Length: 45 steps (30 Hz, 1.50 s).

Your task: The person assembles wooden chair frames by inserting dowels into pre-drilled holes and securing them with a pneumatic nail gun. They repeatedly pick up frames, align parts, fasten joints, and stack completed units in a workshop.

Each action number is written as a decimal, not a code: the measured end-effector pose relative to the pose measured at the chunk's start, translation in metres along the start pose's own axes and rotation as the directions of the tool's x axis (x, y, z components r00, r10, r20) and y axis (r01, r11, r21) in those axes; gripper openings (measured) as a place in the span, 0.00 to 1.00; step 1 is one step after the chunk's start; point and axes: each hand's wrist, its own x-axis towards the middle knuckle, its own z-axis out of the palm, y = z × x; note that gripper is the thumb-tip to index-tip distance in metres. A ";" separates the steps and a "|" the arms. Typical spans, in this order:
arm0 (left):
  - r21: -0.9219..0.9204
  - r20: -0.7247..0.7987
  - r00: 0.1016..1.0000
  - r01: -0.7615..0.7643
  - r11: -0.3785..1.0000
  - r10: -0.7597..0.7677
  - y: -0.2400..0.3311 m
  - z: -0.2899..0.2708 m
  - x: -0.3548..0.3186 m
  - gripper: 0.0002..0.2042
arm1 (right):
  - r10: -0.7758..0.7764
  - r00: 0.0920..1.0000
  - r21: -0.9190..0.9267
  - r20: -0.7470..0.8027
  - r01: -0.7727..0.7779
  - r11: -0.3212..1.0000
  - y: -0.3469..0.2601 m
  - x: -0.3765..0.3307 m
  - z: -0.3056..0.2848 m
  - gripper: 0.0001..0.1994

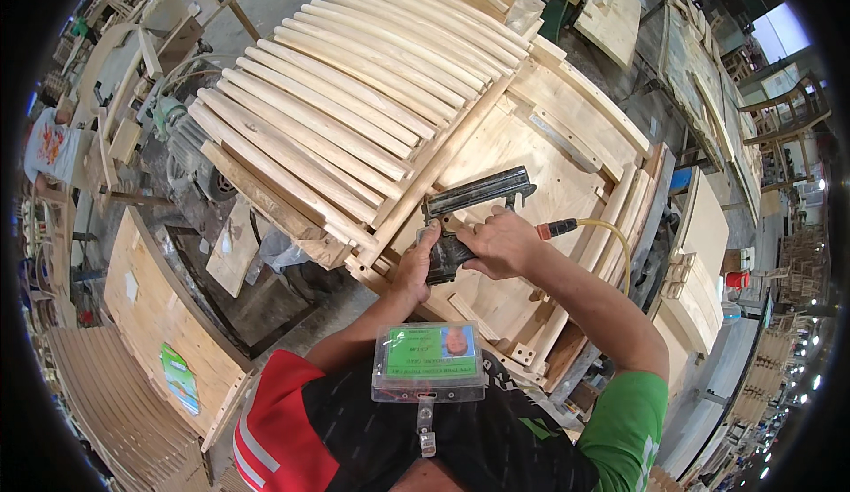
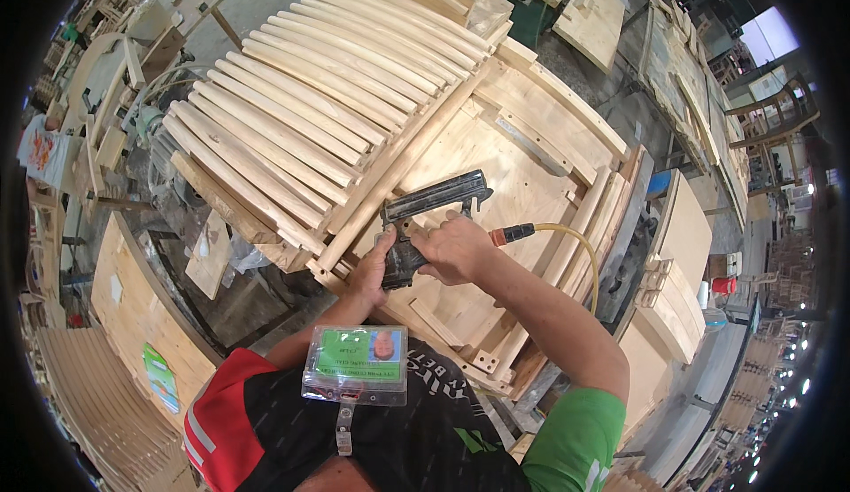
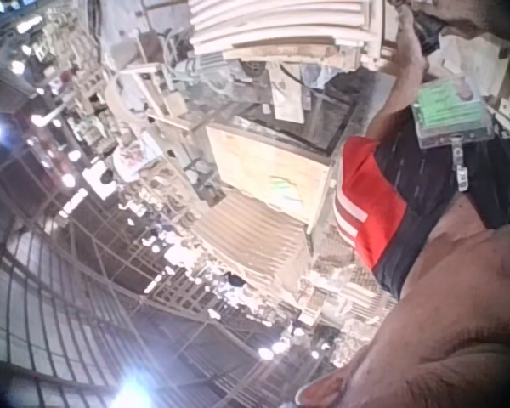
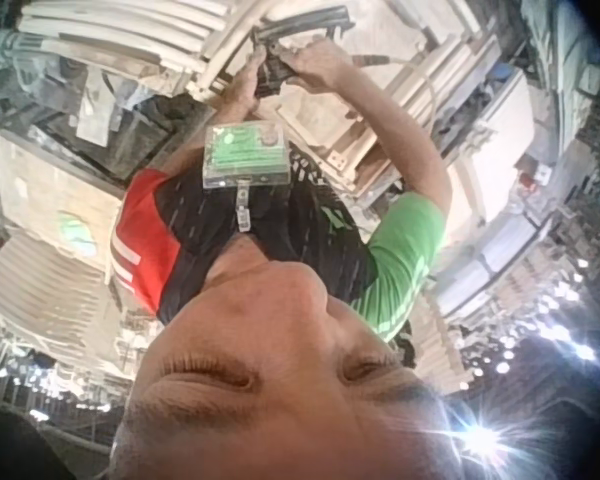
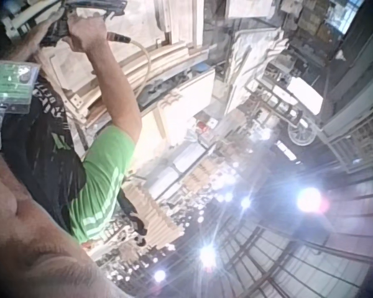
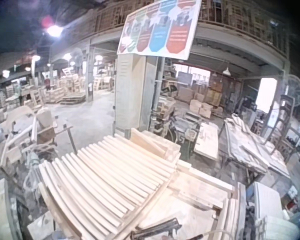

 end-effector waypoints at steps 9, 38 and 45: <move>0.480 0.230 0.950 -0.298 0.825 0.209 -0.008 -0.022 -0.009 0.18 | 0.300 0.952 0.171 0.053 -0.305 0.937 -0.060 -0.083 -0.026 0.37; 0.568 0.781 0.565 -0.464 -0.680 0.267 0.070 -0.042 -0.063 0.23 | 0.890 -0.414 0.480 -0.190 -0.830 -0.283 -0.176 -0.421 0.149 0.23; 0.616 0.722 0.632 -0.401 -0.679 0.282 0.067 -0.041 -0.066 0.23 | 0.880 -0.415 0.440 -0.230 -0.851 -0.287 -0.164 -0.428 0.163 0.21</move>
